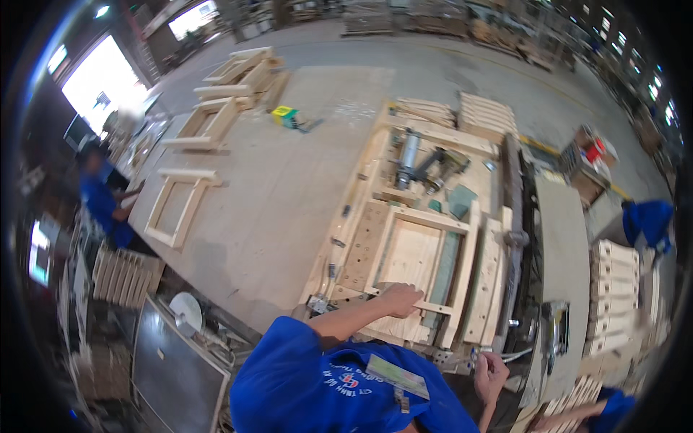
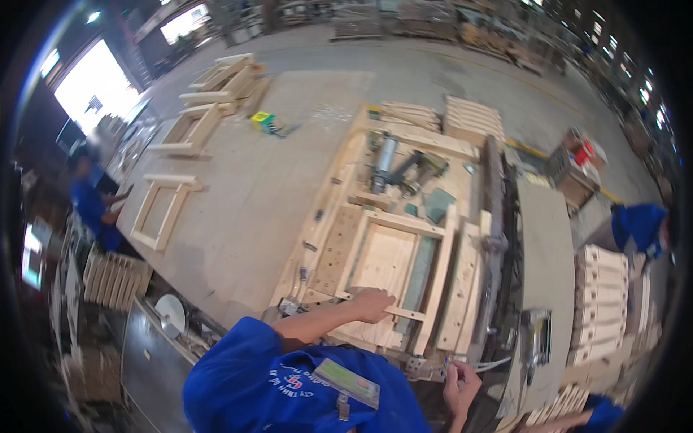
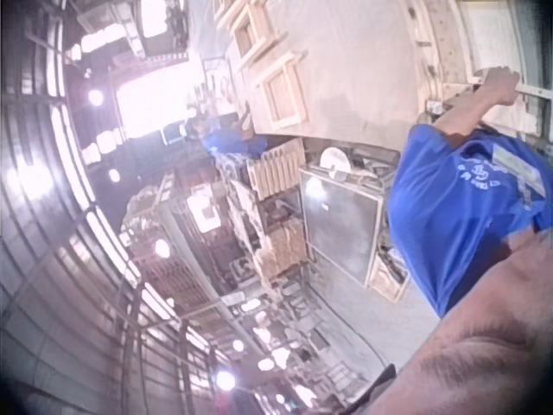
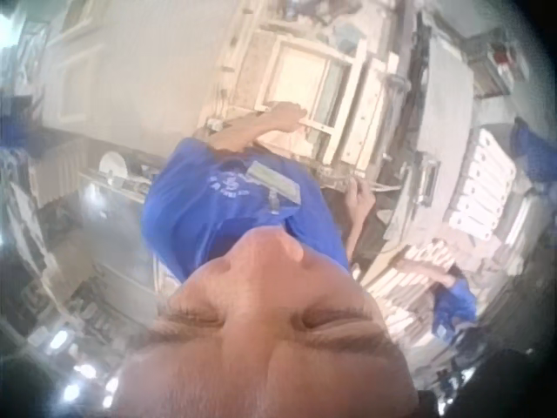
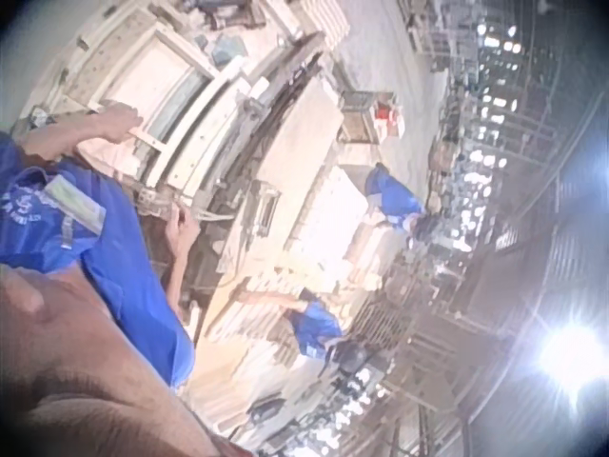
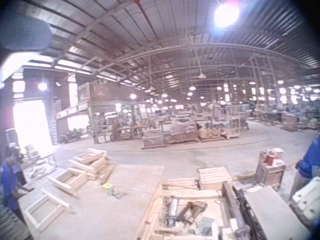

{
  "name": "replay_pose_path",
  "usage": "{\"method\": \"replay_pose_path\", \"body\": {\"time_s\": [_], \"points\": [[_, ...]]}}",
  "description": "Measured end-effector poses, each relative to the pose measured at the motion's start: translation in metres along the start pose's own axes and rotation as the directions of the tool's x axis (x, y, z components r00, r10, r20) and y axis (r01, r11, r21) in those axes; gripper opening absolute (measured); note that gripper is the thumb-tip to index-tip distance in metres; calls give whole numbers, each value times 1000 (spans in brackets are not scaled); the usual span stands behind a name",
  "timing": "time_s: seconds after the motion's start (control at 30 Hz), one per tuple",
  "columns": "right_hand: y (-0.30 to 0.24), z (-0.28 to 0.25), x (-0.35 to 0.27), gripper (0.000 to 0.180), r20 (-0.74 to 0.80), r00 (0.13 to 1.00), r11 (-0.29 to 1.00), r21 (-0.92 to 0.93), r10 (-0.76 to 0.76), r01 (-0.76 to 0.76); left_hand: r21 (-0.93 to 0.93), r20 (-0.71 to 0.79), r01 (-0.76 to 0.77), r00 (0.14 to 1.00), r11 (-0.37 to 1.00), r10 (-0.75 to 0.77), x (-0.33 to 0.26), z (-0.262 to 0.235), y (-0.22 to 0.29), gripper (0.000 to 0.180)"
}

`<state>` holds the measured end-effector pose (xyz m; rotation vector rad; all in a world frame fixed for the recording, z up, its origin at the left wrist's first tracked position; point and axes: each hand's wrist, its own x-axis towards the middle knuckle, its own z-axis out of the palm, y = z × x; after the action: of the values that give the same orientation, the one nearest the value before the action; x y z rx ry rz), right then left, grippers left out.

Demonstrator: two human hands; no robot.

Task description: The person assembles wooden frames by placing pieces into a jig, using a pneumatic nail gun to fasten joints, and moving completed frames aside. The process repeats with multiple frames on a factory workbench.

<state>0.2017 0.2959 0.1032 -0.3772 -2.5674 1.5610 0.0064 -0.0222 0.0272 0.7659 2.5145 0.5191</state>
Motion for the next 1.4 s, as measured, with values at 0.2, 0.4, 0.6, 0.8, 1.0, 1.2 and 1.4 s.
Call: {"method": "replay_pose_path", "body": {"time_s": [0.2,0.4,0.6,0.8,1.0,1.2,1.4], "points": [[-77,-8,20,39,-66,998,994,-109,4,-11,39,4,-158,987,987,158,0,9,-13,37],[-106,-34,31,34,-39,983,982,-51,181,-183,23,-37,-215,976,976,216,-4,3,-12,39],[-152,-32,29,36,27,960,925,-277,278,-260,-68,-89,-254,965,965,248,15,-39,20,34],[-100,3,54,48,-116,980,955,270,160,-124,-338,-350,-341,911,877,219,-25,-160,70,38],[-152,19,93,74,503,824,404,832,-262,-380,11,-635,-477,675,879,375,-60,-157,72,31],[-154,36,100,58,505,771,592,778,-388,-212,202,-762,-295,552,934,339,-105,-181,51,39],[-223,114,95,44,529,598,790,291,-603,539,-701,-711,-644,667,306,-224,-218,-213,54,62]]}}
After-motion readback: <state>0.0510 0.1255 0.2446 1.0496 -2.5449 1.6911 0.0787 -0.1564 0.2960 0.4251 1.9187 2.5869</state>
